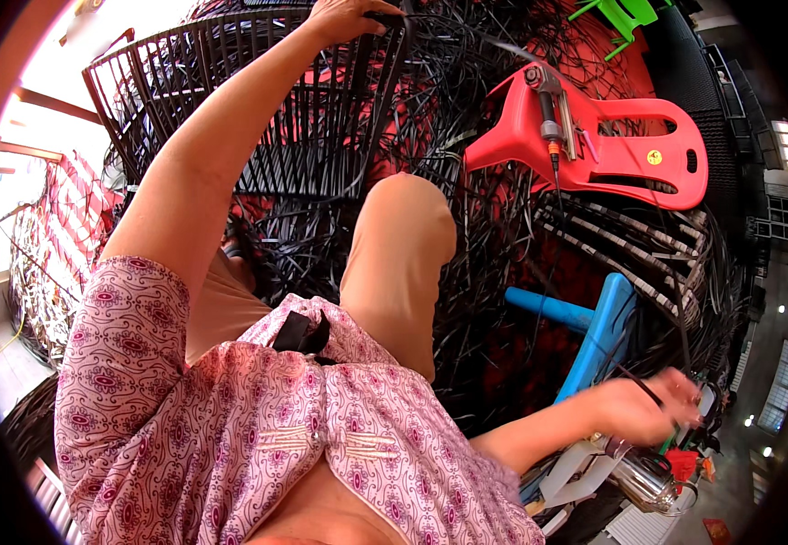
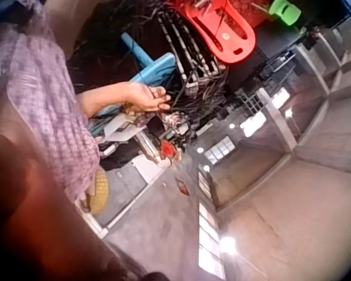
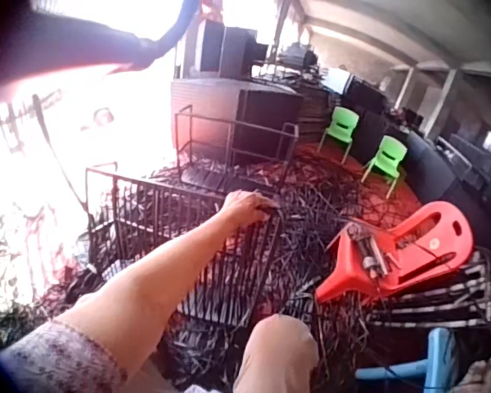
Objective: The person is assembling a rattan chair by hand, weaving black synthetic strips into the frame. They use a staple gun to secure the strips at various points during the process.
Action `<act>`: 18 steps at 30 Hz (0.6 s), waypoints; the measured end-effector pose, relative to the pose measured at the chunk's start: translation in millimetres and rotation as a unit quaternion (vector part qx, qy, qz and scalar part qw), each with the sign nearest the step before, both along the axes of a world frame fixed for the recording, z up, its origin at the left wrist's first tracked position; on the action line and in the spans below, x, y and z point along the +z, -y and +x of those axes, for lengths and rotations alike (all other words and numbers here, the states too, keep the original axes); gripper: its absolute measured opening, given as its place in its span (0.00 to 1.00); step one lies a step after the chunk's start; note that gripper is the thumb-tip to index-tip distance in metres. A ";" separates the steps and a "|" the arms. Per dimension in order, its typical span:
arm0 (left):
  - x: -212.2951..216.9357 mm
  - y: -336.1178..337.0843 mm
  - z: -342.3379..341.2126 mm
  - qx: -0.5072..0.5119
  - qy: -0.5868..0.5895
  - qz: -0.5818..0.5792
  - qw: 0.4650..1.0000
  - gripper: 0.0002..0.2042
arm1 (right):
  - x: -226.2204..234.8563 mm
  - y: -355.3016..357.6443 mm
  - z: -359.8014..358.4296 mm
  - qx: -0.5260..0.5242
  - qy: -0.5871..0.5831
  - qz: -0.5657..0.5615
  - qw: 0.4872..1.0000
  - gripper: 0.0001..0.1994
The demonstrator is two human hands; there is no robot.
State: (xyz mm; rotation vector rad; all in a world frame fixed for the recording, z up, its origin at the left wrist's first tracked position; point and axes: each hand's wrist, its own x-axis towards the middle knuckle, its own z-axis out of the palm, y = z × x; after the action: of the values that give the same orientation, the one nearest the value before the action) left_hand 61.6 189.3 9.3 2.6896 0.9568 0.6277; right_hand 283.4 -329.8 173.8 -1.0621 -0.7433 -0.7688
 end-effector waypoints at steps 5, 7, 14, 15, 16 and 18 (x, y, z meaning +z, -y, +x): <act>-3.3 9.3 4.6 0.019 -0.003 -0.028 0.999 0.20 | -237.3 51.9 -2.9 -0.008 -0.515 -0.378 0.770 0.22; -1.3 18.3 10.7 0.001 0.022 0.002 1.000 0.20 | -314.4 92.9 -14.9 -0.005 -0.602 -0.536 0.592 0.27; -18.0 9.0 -3.2 0.009 0.037 0.064 0.997 0.17 | -275.4 -83.9 -5.3 0.129 -0.275 -0.556 0.774 0.28; -9.9 15.5 2.9 0.009 0.027 0.046 0.999 0.17 | -271.2 -117.3 7.9 0.174 -0.234 -0.499 0.816 0.24; -12.9 17.7 3.0 0.001 0.052 0.087 0.995 0.17 | -266.0 -157.9 16.7 0.192 -0.160 -0.467 0.848 0.23; -2.4 32.1 2.7 0.013 0.038 0.054 0.998 0.18 | -230.2 -238.8 11.3 0.206 -0.096 -0.459 0.859 0.22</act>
State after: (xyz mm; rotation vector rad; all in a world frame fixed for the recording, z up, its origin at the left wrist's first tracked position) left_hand 64.3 157.2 7.0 2.7291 0.9654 0.8034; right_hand 294.7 -91.0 -56.5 -1.7168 -1.1550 0.1234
